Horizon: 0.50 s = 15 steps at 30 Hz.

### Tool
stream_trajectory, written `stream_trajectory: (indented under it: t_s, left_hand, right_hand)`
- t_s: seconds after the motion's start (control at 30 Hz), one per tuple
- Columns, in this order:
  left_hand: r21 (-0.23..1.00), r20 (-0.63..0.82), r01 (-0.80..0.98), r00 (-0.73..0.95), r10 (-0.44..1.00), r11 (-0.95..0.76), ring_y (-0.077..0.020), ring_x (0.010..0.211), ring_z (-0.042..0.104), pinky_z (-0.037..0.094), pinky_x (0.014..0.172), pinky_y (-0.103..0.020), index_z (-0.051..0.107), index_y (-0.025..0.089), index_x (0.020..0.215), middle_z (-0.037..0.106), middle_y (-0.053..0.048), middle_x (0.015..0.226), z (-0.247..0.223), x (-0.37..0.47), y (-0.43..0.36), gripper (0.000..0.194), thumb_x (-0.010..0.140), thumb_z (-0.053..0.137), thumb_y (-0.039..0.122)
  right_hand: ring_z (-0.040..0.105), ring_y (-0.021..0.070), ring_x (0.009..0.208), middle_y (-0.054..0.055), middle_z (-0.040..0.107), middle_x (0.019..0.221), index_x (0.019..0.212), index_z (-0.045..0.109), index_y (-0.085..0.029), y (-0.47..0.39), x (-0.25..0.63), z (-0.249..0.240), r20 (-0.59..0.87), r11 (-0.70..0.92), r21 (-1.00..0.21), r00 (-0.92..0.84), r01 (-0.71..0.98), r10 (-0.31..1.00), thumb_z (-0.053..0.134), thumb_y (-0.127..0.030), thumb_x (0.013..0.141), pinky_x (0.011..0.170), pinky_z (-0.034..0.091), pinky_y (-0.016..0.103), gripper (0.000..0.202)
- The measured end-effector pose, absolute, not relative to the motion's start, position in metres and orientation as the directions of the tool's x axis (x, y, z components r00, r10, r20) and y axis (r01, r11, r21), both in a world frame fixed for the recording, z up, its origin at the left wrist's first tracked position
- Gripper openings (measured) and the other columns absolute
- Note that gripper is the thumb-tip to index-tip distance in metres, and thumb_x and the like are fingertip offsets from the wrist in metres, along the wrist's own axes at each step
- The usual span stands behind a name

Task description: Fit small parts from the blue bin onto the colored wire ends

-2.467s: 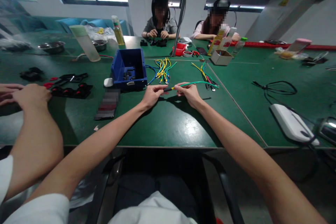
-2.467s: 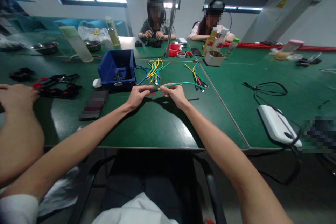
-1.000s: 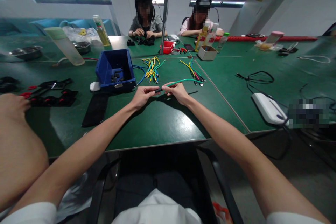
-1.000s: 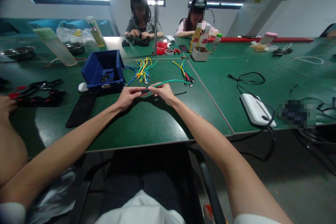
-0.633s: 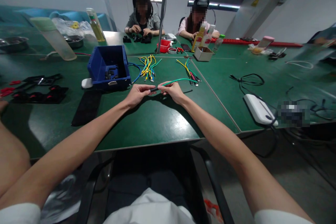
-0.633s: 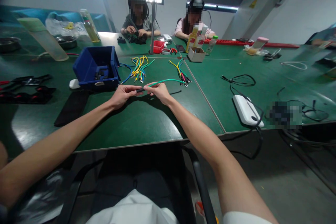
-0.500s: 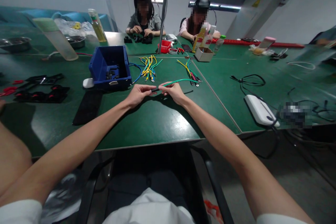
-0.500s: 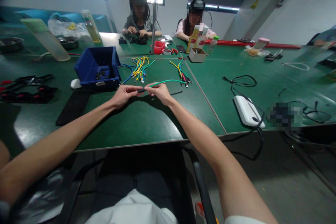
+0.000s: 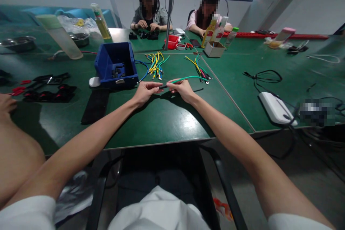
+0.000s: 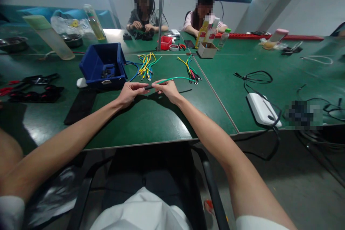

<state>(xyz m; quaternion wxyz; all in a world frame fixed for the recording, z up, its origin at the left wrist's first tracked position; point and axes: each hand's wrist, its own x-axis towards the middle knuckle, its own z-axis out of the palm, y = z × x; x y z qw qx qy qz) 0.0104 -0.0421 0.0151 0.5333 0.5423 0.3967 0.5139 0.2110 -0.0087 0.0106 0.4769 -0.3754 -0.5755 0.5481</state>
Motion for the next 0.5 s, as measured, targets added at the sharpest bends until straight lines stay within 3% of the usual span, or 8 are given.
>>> stream_trajectory:
  t_s: [0.27, 0.5]
  left_hand:
    - [0.990, 0.127, -0.084, 0.159, 0.979, -0.114, -0.0286, 0.091, 0.073, 0.055, 0.093, -0.045, 0.078, 0.013, 0.100, 0.077, -0.012, 0.094, 0.0194, 0.0133, -0.0456, 0.054, 0.056, 0.091, 0.041]
    - [0.990, 0.135, -0.060, 0.152, 0.979, -0.127, -0.0292, 0.094, 0.073, 0.055, 0.095, -0.044, 0.079, 0.015, 0.097, 0.077, -0.012, 0.098, 0.0182, 0.0141, -0.0464, 0.052, 0.055, 0.091, 0.041]
  right_hand:
    - [0.061, 0.0111, 0.062, 0.002, 0.070, 0.070, 0.081, 0.075, -0.015, -0.0096, 0.2106, 0.0138, 0.124, 0.103, -0.990, -0.254, -0.091, 0.959, 0.086, -0.043, 0.062, 0.052, 0.048, 0.020, 0.035]
    - [0.062, 0.0104, 0.064, 0.002, 0.071, 0.072, 0.084, 0.076, -0.015, -0.0086, 0.2106, 0.0145, 0.115, 0.089, -0.991, -0.293, -0.100, 0.949, 0.086, -0.035, 0.065, 0.053, 0.048, 0.018, 0.030]
